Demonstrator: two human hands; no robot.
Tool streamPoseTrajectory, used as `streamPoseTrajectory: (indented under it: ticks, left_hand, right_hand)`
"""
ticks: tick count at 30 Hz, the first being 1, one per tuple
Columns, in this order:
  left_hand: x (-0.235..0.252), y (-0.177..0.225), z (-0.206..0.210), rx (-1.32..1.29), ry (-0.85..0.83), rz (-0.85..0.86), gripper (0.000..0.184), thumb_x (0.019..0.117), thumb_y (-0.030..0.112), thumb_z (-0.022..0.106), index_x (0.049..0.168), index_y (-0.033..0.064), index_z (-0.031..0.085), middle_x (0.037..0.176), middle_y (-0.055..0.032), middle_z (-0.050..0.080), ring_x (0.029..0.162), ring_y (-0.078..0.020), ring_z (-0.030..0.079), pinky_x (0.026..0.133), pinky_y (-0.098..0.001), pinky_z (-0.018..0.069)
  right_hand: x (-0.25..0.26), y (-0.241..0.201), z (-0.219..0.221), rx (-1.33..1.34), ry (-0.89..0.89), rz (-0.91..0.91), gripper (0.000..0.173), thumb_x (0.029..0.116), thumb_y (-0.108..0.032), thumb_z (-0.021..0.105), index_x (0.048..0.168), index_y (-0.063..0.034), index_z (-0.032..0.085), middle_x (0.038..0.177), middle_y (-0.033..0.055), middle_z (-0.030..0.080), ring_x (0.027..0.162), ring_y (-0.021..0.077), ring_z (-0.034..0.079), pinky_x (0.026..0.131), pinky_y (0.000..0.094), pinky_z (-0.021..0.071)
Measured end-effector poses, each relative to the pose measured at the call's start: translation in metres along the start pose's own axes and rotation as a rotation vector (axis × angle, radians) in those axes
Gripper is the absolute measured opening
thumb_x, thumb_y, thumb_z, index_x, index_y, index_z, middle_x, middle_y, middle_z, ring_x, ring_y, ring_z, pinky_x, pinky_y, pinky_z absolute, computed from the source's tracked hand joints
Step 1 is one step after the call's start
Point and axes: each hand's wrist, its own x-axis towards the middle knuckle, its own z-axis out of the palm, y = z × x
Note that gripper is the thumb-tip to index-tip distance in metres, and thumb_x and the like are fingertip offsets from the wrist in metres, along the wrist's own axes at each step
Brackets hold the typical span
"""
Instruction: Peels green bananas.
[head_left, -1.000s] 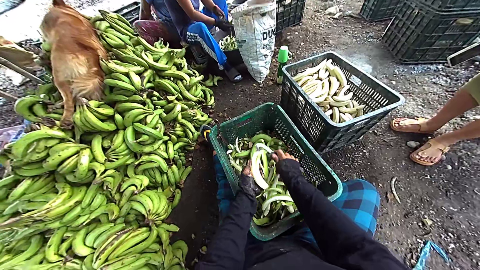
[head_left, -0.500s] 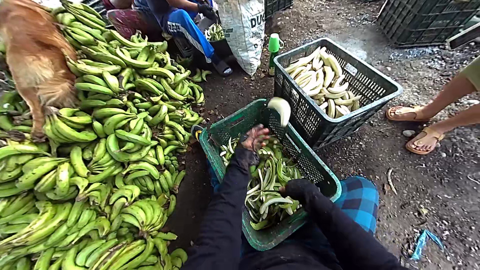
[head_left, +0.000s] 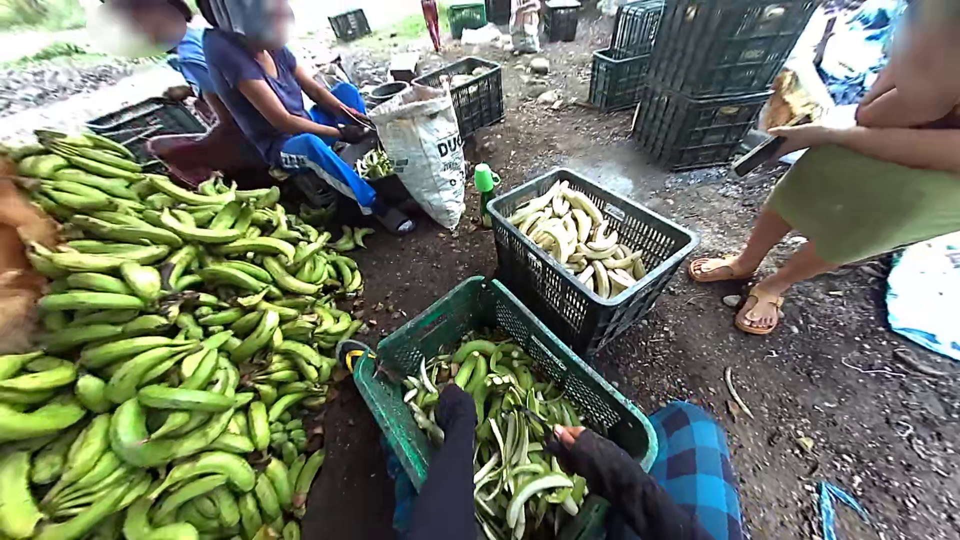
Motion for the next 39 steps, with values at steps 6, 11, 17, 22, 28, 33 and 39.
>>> streamPoseTrajectory:
  ticks: [6,11,17,22,28,33,39]
  left_hand:
    - [0.005,-0.020,-0.115,-0.080,-0.091,0.310,0.050,0.1032,0.029,0.058,0.152,0.0215,0.048,0.142,-0.0177,0.059,0.129,-0.0385,0.058,0.107,-0.0602,0.0440]
    - [0.003,-0.052,-0.203,-0.830,0.113,0.692,0.078,0.0904,0.008,0.069,0.158,0.0017,0.030,0.131,-0.0223,0.064,0.116,-0.0248,0.065,0.103,-0.0407,0.0507]
    - [-0.075,-0.065,-0.117,-1.979,-0.378,0.391,0.038,0.1122,0.023,0.020,0.131,0.0029,0.046,0.092,-0.0074,0.072,0.075,-0.0162,0.072,0.061,-0.0293,0.0604]
    - [-0.084,-0.061,-0.089,-1.982,-0.285,0.076,0.041,0.1133,0.030,0.024,0.113,0.0033,0.055,0.083,-0.0071,0.065,0.067,-0.0158,0.065,0.058,-0.0313,0.0575]
    - [-0.079,-0.061,-0.093,-1.425,-0.124,0.191,0.043,0.1125,0.031,0.034,0.126,-0.0017,0.058,0.102,-0.0137,0.066,0.087,-0.0175,0.065,0.080,-0.0371,0.0563]
    - [-0.081,-0.062,-0.098,-1.156,-0.098,0.159,0.049,0.1125,0.035,0.033,0.140,0.0005,0.054,0.131,-0.0212,0.062,0.118,-0.0251,0.061,0.104,-0.0432,0.0475]
    - [-0.112,-0.048,-0.086,-0.921,-0.298,-0.010,0.046,0.1134,0.029,0.033,0.140,-0.0037,0.052,0.136,-0.0242,0.057,0.122,-0.0307,0.058,0.106,-0.0454,0.0452]
  right_hand:
    - [0.024,-0.002,0.010,0.003,0.069,-0.097,0.049,0.1145,-0.029,0.030,0.124,0.0091,0.060,0.089,0.0162,0.064,0.071,0.0189,0.062,0.073,0.0378,0.0551]
    - [0.025,-0.006,0.006,0.158,0.199,-0.143,0.052,0.1146,-0.033,0.028,0.121,0.0057,0.062,0.082,0.0112,0.064,0.067,0.0162,0.061,0.068,0.0365,0.0548]
    - [0.016,0.008,0.011,0.200,0.283,-0.295,0.047,0.1141,-0.027,0.029,0.133,0.0079,0.053,0.098,0.0162,0.066,0.083,0.0177,0.065,0.080,0.0373,0.0556]
    - [-0.008,-0.038,0.025,-0.130,0.153,-0.137,0.043,0.1126,-0.012,0.036,0.151,0.0065,0.040,0.150,0.0270,0.050,0.141,0.0314,0.050,0.119,0.0418,0.0359]
    - [0.005,-0.062,0.030,-0.599,0.236,-0.461,0.052,0.1066,-0.047,0.046,0.146,-0.0152,0.058,0.138,0.0221,0.064,0.133,0.0455,0.054,0.112,0.0694,0.0322]
    - [-0.020,-0.060,0.049,-0.694,0.231,-0.366,0.049,0.1048,-0.047,0.053,0.144,-0.0195,0.061,0.140,0.0272,0.059,0.135,0.0492,0.049,0.114,0.0676,0.0286]
    - [0.043,-0.060,0.052,-0.517,0.682,-0.445,0.044,0.1015,-0.040,0.062,0.136,-0.0138,0.068,0.135,0.0305,0.061,0.130,0.0517,0.052,0.110,0.0694,0.0336]
